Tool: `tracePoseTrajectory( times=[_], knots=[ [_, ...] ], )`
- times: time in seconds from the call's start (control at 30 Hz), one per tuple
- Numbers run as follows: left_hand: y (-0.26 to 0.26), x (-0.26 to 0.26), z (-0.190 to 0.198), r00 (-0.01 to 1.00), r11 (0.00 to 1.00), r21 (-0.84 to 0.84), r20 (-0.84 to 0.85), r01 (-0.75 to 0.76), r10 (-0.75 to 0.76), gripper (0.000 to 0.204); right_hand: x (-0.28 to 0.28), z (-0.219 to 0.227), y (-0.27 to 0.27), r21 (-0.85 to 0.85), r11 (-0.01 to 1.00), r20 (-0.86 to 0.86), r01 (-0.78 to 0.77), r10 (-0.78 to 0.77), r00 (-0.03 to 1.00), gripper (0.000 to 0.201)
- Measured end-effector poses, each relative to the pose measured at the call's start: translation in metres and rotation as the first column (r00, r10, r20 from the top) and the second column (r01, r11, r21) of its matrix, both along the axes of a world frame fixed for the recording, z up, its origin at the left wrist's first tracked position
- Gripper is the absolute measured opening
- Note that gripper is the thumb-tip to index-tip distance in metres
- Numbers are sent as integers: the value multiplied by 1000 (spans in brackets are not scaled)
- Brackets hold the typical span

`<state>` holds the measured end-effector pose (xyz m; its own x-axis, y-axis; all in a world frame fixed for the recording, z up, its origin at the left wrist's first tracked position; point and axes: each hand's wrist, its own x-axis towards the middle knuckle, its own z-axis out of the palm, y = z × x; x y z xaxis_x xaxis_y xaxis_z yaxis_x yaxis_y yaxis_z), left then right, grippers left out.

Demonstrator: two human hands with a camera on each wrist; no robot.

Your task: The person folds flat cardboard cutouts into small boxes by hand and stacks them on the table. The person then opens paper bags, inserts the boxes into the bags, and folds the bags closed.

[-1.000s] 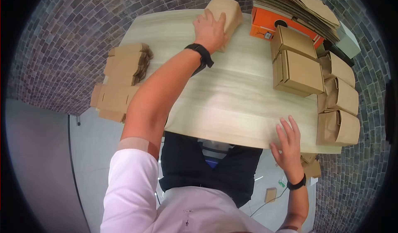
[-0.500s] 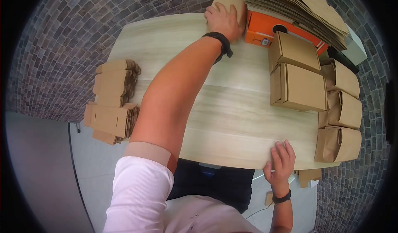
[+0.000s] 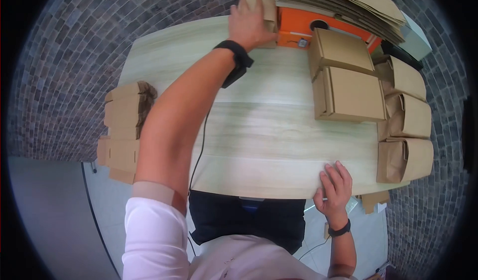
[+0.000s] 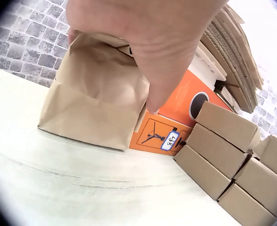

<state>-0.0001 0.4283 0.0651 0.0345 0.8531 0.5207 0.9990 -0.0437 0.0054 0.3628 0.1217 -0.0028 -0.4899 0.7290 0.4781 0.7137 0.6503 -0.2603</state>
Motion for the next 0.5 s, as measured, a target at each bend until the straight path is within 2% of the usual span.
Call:
tracePoseTrajectory(
  times=[0.03, 0.1, 0.13, 0.17, 0.23, 0.27, 0.33, 0.37, 0.43, 0.5],
  knots=[
    [-2, 0, -3, 1000, 1000, -1, 9, 19, -19, 114, 0, 1, -1, -1, 1000, 9, 19, -19, 1000, 37],
    [-15, 0, 0, 995, 992, 118, 86, 49, -59, 116, -1, 2, 0, 8, 1000, -14, 7, -7, 1000, 39],
    [-24, 4, 1, 980, 984, 166, 176, 67, -97, 109, -2, 3, 0, 17, 1000, -12, 9, -8, 1000, 39],
    [-32, 5, 0, 977, 981, 177, 181, 78, -110, 109, -2, 4, 1, 28, 999, -6, 20, -20, 1000, 39],
    [-52, 5, -7, 908, 926, 341, 315, 164, -277, 100, -2, 4, 0, 20, 1000, -18, 9, -9, 1000, 39],
    [-70, 9, -6, 904, 921, 350, 316, 172, -288, 100, -2, 4, 0, 29, 999, -14, 19, -18, 1000, 39],
    [-121, 17, -8, 767, 912, 296, 501, 284, -401, 90, -2, 7, 0, 1, 1000, -47, -16, 16, 999, 38],
    [-146, 19, -8, 762, 910, 299, 504, 288, -406, 90, -1, 9, 0, 2, 1000, -42, -10, 10, 999, 38],
    [-200, 21, -8, 656, 906, 126, 651, 404, -383, 82, 2, 12, 2, -34, 997, -100, -67, 64, 993, 38],
    [-250, 18, -7, 648, 889, 80, 655, 451, -388, 77, 5, 21, 3, -44, 995, -131, -86, 80, 988, 38]
  ],
)
